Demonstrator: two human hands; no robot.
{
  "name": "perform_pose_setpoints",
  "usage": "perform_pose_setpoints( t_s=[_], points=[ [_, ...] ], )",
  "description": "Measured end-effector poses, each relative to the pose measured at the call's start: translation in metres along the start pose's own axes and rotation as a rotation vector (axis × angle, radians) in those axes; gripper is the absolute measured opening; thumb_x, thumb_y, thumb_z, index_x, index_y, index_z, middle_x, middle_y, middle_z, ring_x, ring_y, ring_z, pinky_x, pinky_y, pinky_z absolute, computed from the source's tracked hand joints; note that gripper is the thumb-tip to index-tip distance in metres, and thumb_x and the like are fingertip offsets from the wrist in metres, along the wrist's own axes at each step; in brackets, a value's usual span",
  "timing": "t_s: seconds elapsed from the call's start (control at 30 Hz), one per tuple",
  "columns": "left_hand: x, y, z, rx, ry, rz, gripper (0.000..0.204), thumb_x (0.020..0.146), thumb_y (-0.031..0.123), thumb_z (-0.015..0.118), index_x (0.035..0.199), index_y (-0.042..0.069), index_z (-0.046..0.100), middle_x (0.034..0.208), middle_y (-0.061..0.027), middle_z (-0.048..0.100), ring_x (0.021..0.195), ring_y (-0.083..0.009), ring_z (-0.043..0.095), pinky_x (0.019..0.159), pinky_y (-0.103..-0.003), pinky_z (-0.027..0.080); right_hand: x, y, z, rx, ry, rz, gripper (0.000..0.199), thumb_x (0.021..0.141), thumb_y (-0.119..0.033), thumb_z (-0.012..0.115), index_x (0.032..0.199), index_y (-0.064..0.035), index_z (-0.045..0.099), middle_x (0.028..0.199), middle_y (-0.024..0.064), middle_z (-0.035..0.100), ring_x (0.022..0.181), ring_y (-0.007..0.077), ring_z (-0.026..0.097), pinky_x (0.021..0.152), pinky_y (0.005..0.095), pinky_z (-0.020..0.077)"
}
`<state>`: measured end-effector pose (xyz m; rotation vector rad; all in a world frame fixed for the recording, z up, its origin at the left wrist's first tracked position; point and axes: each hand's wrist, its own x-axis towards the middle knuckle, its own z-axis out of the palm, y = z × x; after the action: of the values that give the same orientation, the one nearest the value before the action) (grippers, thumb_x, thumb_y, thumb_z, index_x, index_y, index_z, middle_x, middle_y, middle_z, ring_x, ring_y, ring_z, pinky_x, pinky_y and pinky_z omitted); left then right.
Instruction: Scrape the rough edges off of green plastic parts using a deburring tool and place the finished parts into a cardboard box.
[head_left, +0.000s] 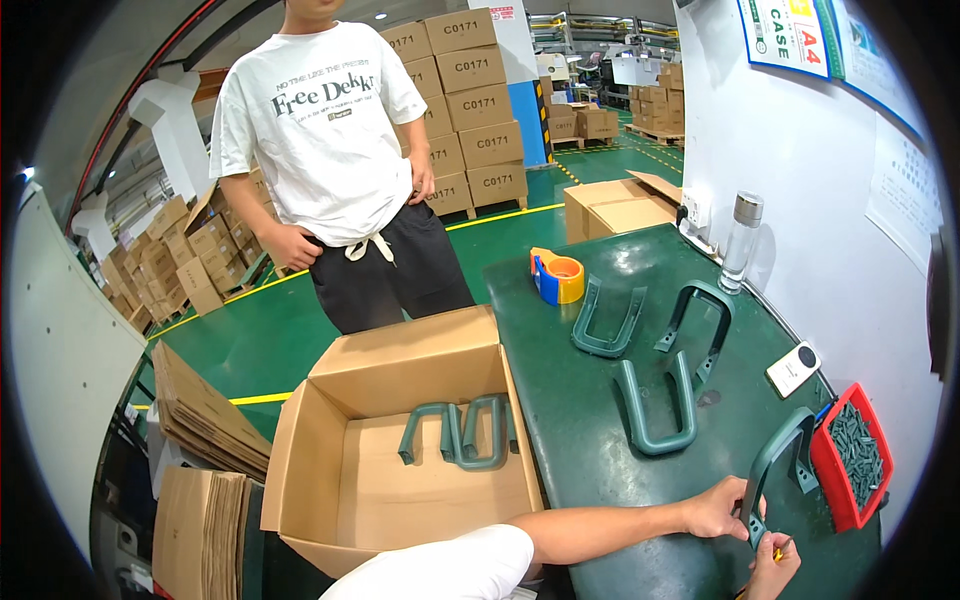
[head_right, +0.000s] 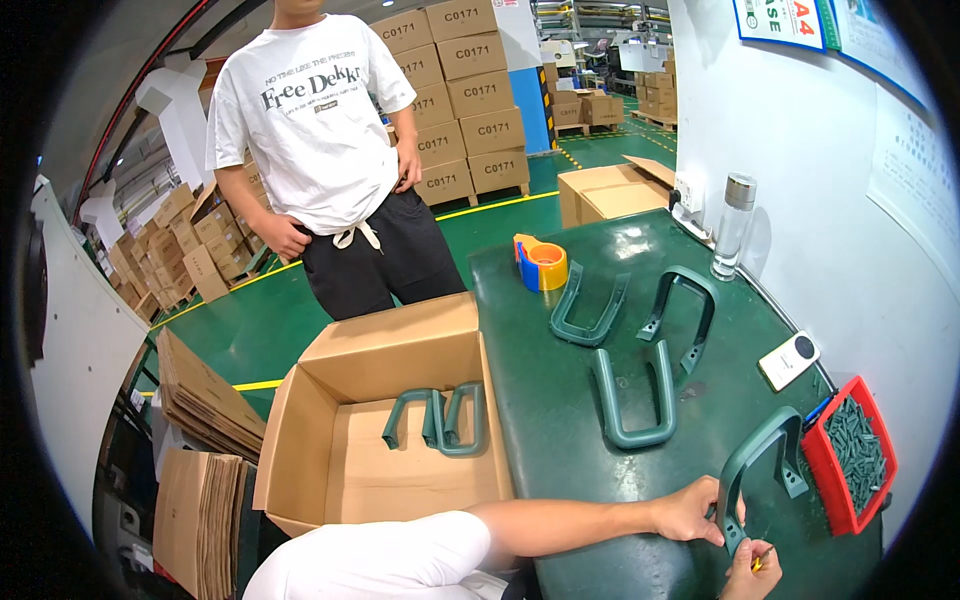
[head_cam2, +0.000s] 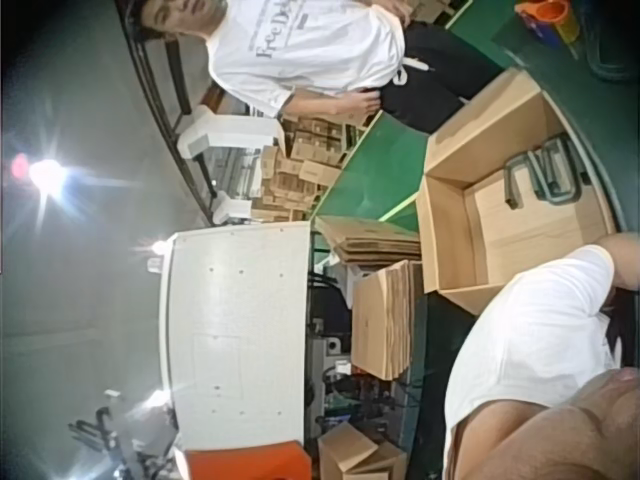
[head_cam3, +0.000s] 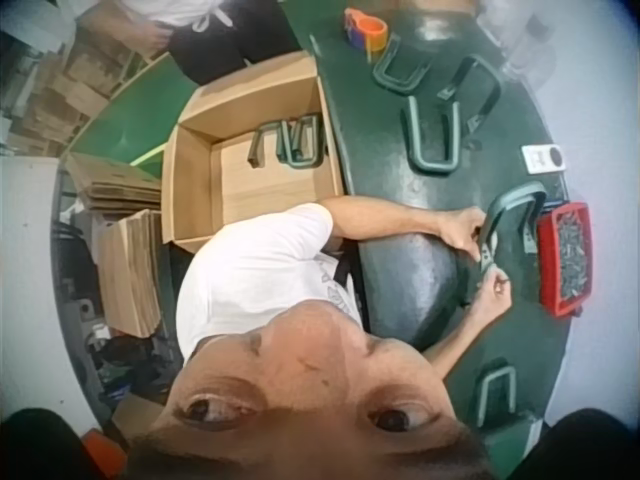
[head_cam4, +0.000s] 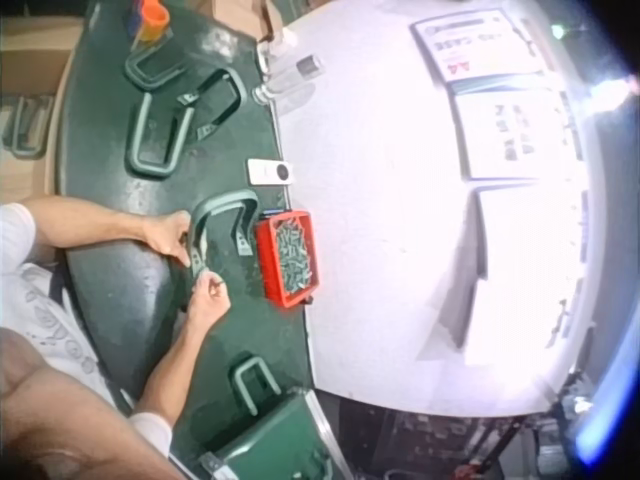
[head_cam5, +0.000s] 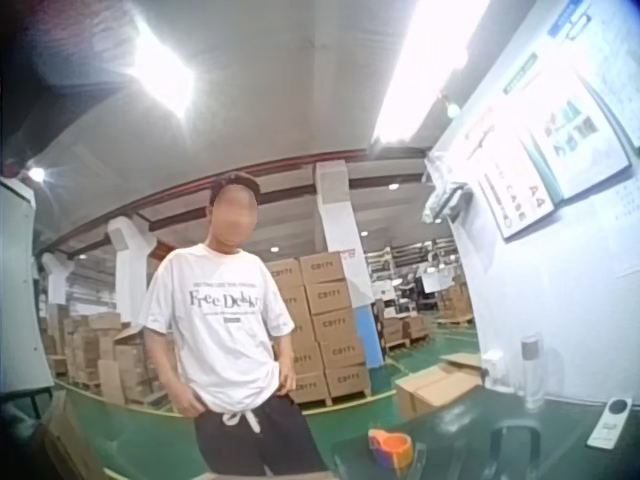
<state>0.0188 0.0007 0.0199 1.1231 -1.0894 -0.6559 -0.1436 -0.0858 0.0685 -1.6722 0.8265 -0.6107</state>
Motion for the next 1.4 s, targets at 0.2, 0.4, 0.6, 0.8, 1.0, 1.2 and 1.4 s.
perform_pose_setpoints(
  t_s=[0.2,0.4,0.6,0.8,1.0,1.2,1.4],
  points=[
    [0.002,-0.004,0.001,-0.06,0.058,-0.012,0.036,0.059,-0.002,0.073,0.091,0.003,0.06,0.077,-0.0008,0.057,0.067,-0.0098,0.053,0.057,-0.025,0.041,0.0,0.007,-0.005,0.067,-0.065,0.018,0.011,0.087,-0.012,0.061,0.088,-0.0017,0.061,0.063,0.0001,0.052,0.055,0.006,0.045,0.049,0.0187,0.0331],
    [0.003,-0.003,0.0,-0.135,0.103,-0.044,0.035,0.061,0.0,0.073,0.094,0.004,0.06,0.078,0.0016,0.057,0.068,-0.0079,0.051,0.06,-0.023,0.039,-0.006,-0.01,-0.003,0.03,-0.09,0.068,0.012,0.088,-0.013,0.059,0.089,-0.0019,0.061,0.064,0.0003,0.052,0.056,0.0061,0.045,0.05,0.0183,0.0332],
    [0.001,-0.004,-0.005,-0.176,0.112,-0.05,0.035,0.064,0.002,0.072,0.096,0.004,0.059,0.08,0.0028,0.057,0.071,-0.0061,0.049,0.062,-0.022,0.038,-0.01,-0.025,-0.001,0.108,-0.152,0.009,0.026,0.097,-0.025,0.042,0.104,-0.0022,0.053,0.071,0.0026,0.053,0.055,0.0072,0.046,0.051,0.0177,0.0354],
    [0.001,-0.002,-0.007,-0.142,0.096,-0.071,0.033,0.065,0.003,0.074,0.095,0.004,0.06,0.082,0.0016,0.059,0.076,-0.0074,0.053,0.068,-0.024,0.042,-0.009,-0.024,-0.004,0.309,-0.108,-0.07,0.022,0.095,-0.022,0.046,0.098,-0.0016,0.054,0.073,0.0025,0.053,0.053,0.007,0.045,0.047,0.0173,0.034],
    [0.003,0.014,-0.025,-0.067,0.071,-0.03,0.028,0.067,0.008,0.076,0.092,0.004,0.064,0.087,-0.0053,0.065,0.079,-0.0123,0.06,0.071,-0.029,0.05,0.01,-0.014,-0.001,0.0,-0.135,-0.135,0.022,0.091,-0.02,0.053,0.083,-0.0012,0.061,0.07,-0.002,0.051,0.06,0.0051,0.044,0.052,0.0212,0.0345],
    [0.006,0.005,-0.016,-0.485,0.005,0.046,0.036,0.067,0.014,0.081,0.094,0.002,0.062,0.092,-0.0083,0.064,0.088,-0.021,0.063,0.078,-0.032,0.05,-0.002,-0.009,-0.01,-0.007,-0.163,-0.106,0.037,0.093,-0.03,0.05,0.07,-0.0025,0.059,0.056,-0.0013,0.049,0.049,0.0049,0.042,0.045,0.0218,0.0328],
    [0.005,0.002,-0.016,-0.496,-0.056,0.064,0.037,0.066,0.015,0.081,0.095,0.003,0.062,0.09,-0.0095,0.063,0.089,-0.0214,0.062,0.076,-0.032,0.05,-0.003,-0.004,-0.002,-0.043,-0.227,-0.171,0.039,0.092,-0.032,0.054,0.068,-0.0003,0.058,0.05,-0.0002,0.045,0.048,0.0068,0.04,0.045,0.0255,0.0337]
  ],
)
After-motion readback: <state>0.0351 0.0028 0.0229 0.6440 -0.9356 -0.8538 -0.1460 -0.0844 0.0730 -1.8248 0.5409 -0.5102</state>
